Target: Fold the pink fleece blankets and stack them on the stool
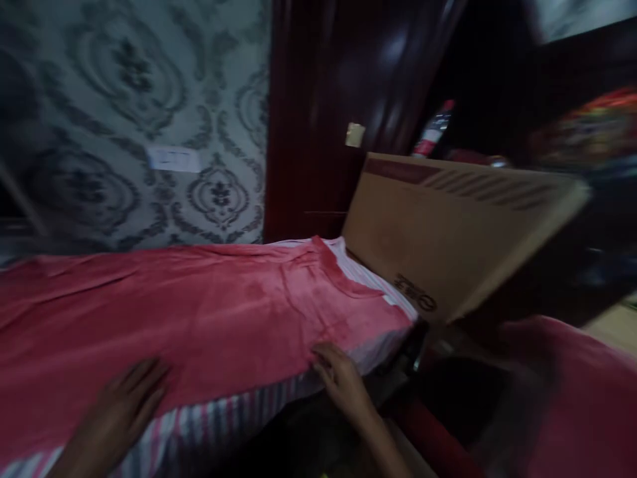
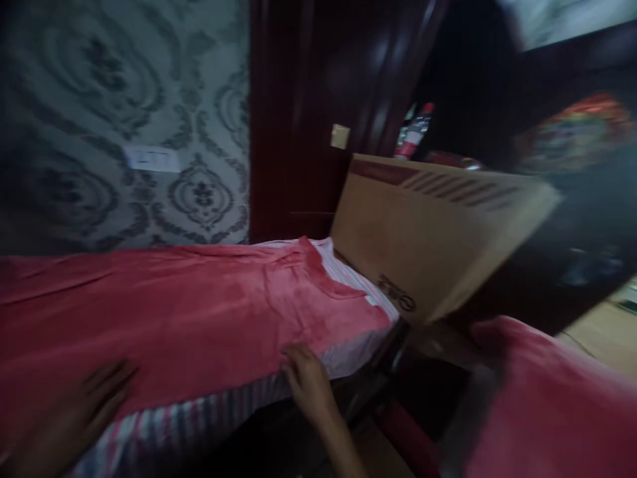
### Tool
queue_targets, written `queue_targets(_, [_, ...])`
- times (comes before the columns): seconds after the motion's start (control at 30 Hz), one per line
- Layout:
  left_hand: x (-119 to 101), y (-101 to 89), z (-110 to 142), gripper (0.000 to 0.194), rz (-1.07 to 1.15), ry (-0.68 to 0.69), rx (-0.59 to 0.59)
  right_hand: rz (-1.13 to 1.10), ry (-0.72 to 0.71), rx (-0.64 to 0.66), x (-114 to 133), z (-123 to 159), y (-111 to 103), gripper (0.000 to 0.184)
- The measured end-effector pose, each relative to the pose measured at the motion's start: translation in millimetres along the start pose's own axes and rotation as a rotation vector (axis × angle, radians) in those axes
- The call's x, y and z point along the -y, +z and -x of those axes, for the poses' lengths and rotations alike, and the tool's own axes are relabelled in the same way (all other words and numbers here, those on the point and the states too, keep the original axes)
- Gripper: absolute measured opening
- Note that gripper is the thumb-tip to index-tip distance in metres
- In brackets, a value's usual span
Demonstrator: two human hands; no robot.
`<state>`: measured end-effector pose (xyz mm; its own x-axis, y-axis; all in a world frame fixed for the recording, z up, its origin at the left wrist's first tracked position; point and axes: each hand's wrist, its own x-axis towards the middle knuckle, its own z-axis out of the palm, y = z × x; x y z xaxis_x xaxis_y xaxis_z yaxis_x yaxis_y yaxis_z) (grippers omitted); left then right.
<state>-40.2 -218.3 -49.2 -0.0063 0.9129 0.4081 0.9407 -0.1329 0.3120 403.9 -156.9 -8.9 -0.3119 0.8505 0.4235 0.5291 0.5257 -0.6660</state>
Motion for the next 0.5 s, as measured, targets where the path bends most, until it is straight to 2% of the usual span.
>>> queue_targets(0.1, [1,-11.3,28,0.044,-0.07,-0.031,-0.011,0.027,-0.063,-0.041,-10,-24,49,0.036])
queue_targets(0.2, [-2,-19.5,47,0.048,-0.113,-0.017,0.019,0.128,-0.092,-0.043,-12,-31,79,0.035])
queue_targets(0.33, [3,-36.9,65,0.047,-0.166,-0.093,0.048,0.239,-0.105,-0.098,-20,-24,92,0.034])
queue_targets(0.5, [32,-72.7,76,0.049,-0.187,-0.202,0.144,0.248,-0.182,-0.118,-46,-6,96,0.043])
